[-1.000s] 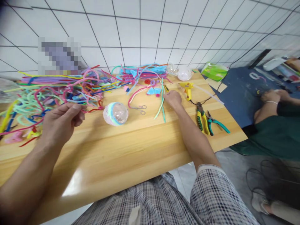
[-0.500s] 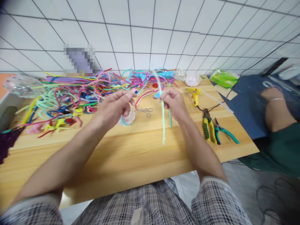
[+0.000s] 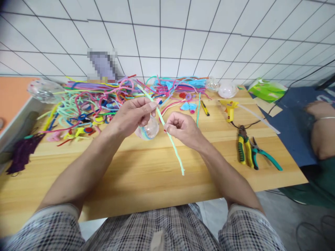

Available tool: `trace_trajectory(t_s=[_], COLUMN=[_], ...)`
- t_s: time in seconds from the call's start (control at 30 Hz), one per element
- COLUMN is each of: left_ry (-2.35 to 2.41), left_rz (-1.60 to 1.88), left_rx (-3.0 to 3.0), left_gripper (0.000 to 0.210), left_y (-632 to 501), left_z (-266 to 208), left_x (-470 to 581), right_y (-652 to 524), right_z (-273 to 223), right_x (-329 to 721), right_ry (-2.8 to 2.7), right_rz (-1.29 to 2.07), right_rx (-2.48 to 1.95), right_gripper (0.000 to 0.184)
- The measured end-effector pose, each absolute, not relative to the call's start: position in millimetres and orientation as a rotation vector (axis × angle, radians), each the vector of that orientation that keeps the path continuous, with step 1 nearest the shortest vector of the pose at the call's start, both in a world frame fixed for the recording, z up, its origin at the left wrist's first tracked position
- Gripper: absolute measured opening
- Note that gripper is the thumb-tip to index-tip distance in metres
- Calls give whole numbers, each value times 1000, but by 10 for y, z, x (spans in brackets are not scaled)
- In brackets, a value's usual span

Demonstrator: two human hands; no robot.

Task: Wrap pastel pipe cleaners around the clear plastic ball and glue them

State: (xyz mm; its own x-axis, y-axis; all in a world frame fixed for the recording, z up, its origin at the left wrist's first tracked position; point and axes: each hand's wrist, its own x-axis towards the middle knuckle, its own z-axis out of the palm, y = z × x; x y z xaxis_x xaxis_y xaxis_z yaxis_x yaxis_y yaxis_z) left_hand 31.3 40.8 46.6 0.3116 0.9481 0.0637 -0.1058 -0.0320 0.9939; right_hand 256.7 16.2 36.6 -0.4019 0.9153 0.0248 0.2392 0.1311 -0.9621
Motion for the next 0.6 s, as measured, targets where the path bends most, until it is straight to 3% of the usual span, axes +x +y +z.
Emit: trace_trajectory(t_s=[0.3,0.6], left_ry=[884,895], left_rz=[1011,952], left_rx=[1418,1396], left_gripper=[18,11], left_y=[462,527], left_z=[463,405], left_x=[216,195], right_y=[180,319], right_z=[436,307], right_x=[2631,2734], right_ry=[-1749,-1669], right_rz=[1481,1668], right_rx=[-1070,-1045], right_gripper=[23,23])
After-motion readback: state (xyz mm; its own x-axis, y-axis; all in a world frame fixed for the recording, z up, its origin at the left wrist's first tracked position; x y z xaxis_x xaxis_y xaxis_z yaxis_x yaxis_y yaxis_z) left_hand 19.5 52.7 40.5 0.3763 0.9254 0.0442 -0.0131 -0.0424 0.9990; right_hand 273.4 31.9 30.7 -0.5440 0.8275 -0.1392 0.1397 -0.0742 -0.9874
